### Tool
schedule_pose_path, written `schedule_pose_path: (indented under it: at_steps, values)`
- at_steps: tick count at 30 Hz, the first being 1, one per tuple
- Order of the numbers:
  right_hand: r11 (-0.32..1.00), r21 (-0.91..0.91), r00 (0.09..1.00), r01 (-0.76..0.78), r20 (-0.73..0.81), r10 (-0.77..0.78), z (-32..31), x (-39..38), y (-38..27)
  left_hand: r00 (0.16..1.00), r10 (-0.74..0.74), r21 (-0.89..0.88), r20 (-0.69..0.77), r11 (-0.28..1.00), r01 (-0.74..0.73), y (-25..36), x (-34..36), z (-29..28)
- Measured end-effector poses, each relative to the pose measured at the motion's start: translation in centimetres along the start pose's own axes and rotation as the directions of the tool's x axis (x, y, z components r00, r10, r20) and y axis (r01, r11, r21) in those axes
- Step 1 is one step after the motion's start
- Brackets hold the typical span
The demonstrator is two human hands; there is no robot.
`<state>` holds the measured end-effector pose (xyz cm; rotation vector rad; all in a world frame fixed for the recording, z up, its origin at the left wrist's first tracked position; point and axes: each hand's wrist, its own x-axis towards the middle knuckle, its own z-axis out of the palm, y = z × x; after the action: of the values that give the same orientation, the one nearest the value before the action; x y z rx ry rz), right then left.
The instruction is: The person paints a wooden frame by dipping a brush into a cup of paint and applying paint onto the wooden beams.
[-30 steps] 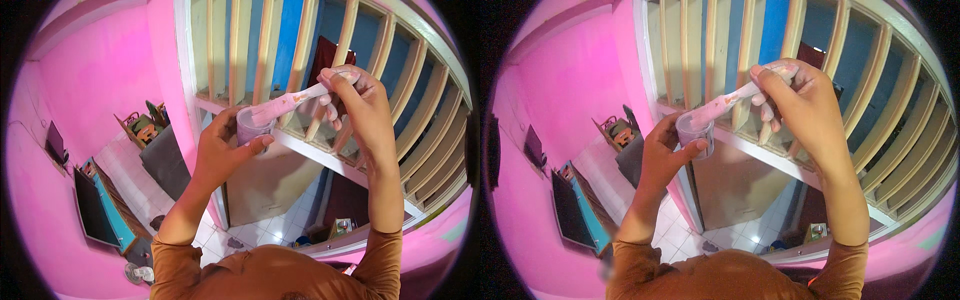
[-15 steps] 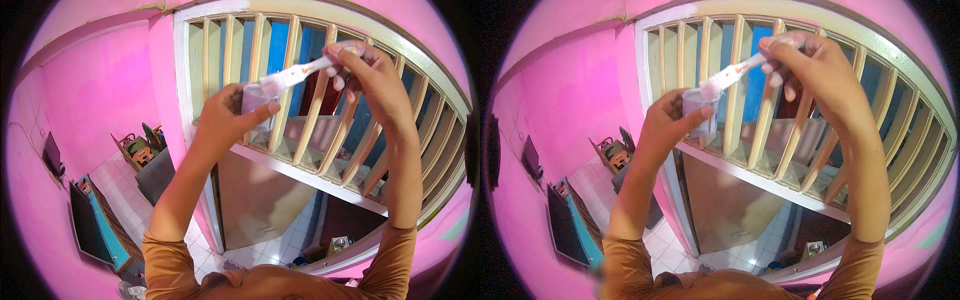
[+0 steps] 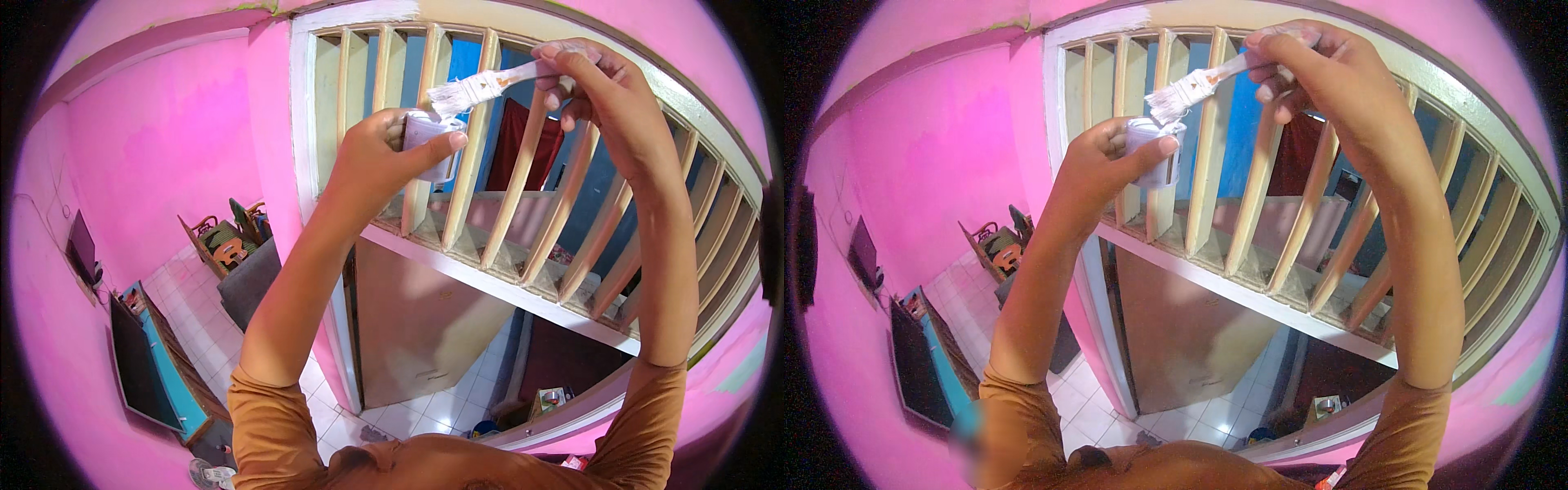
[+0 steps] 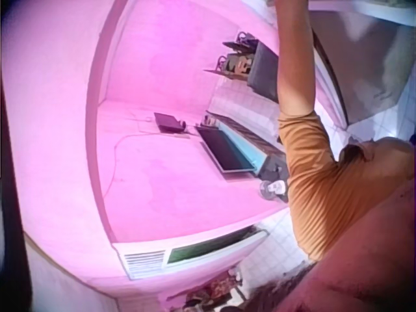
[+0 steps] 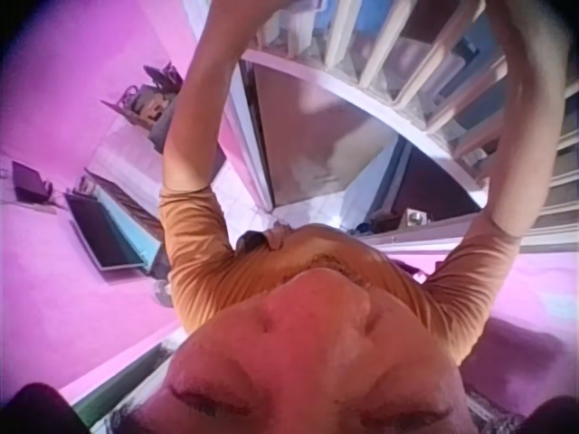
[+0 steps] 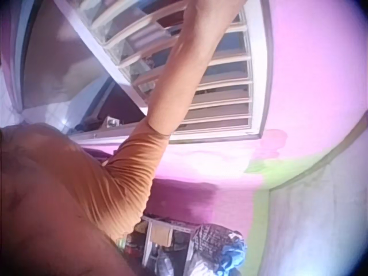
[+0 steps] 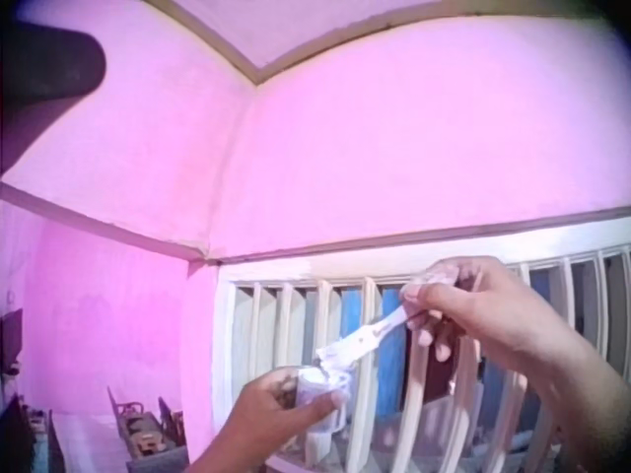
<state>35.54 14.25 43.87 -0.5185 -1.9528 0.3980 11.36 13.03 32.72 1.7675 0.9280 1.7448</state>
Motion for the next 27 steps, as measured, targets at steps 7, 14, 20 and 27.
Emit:
schedule_pose_path:
  at_steps: [7,14,20,27]
  values:
    - [0.988,-0.123,0.994,0.098,-0.038,-0.104,-0.1,1.7,-1.4,0.998,0.054,-0.002,-0.032,0.999,-0.054,1.2,2.8,-0.9]
    - [0.999,-0.046,0.975,-0.027,-0.223,0.016,3.1,2.8,-5.7,0.994,0.096,0.100,-0.057,0.991,-0.090,2.6,5.1,-2.4]
    - [0.978,-0.184,0.970,0.101,-0.202,-0.138,3.9,3.7,-6.3,0.991,0.123,0.163,-0.061,0.980,-0.112,3.8,6.1,-3.4]
    - [0.929,-0.270,0.933,0.254,-0.186,-0.309,5.9,6.0,-4.6,0.992,0.104,0.170,-0.065,0.981,-0.092,2.6,6.6,-4.8]
